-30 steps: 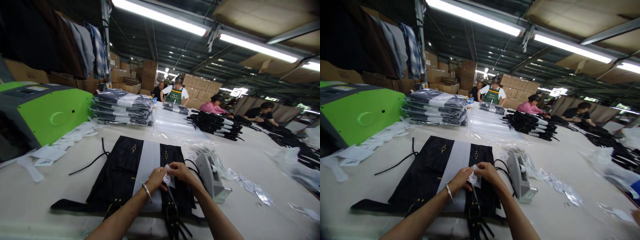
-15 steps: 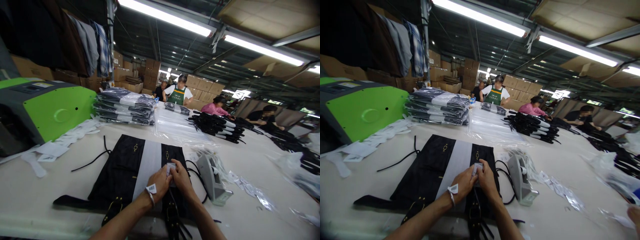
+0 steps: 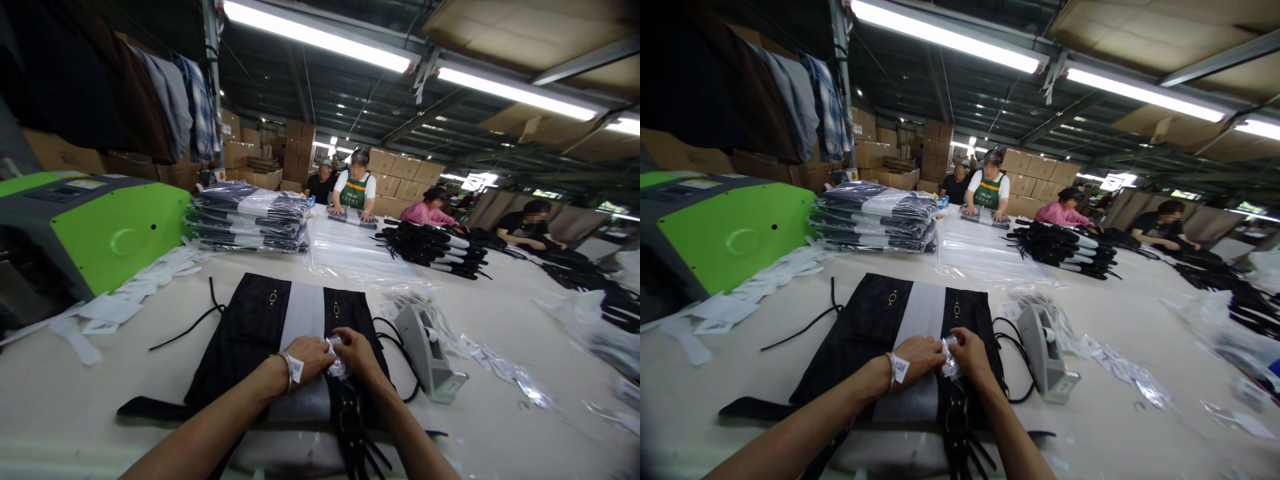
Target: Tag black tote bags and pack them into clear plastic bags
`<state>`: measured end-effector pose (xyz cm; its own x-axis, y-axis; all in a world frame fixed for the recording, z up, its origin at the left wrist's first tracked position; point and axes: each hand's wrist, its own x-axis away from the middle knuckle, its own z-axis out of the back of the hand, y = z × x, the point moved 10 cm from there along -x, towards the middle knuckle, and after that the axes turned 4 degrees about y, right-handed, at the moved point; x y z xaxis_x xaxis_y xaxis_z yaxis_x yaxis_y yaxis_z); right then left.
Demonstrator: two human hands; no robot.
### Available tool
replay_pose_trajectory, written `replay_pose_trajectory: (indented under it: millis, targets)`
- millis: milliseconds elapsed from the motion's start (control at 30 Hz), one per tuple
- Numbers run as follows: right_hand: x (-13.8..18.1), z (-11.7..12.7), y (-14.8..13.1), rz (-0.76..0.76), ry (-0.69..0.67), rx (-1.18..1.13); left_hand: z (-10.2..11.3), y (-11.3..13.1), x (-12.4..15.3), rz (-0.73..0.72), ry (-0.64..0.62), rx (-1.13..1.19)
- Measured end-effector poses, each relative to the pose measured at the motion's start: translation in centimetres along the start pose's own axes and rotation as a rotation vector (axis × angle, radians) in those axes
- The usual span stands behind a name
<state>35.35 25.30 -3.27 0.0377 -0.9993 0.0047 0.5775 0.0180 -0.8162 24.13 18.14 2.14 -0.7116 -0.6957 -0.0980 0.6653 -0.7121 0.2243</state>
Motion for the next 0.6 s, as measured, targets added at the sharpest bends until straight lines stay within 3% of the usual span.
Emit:
replay_pose_trajectory:
  millis: [233,367,467,600]
  targets:
    - [-0.1,-2.0,-0.5,-0.029,0.011,-0.089,0.9,-0.4,1.2,-0.009,0.130,0.104]
    - [1.2,-3.1,-2.5,0.044,0.030,-0.030,-0.1,-1.5,2.4,0.118,0.173,0.264]
    - [1.5,-2.4,-3.2,0.086,0.040,0.030,-0.8,-2.1,3.4,0.206,0.169,0.406]
    - [0.7,0.0,-3.8,0.088,0.031,0.031,-1.2,-0.8,4.3,0.117,0.081,0.430]
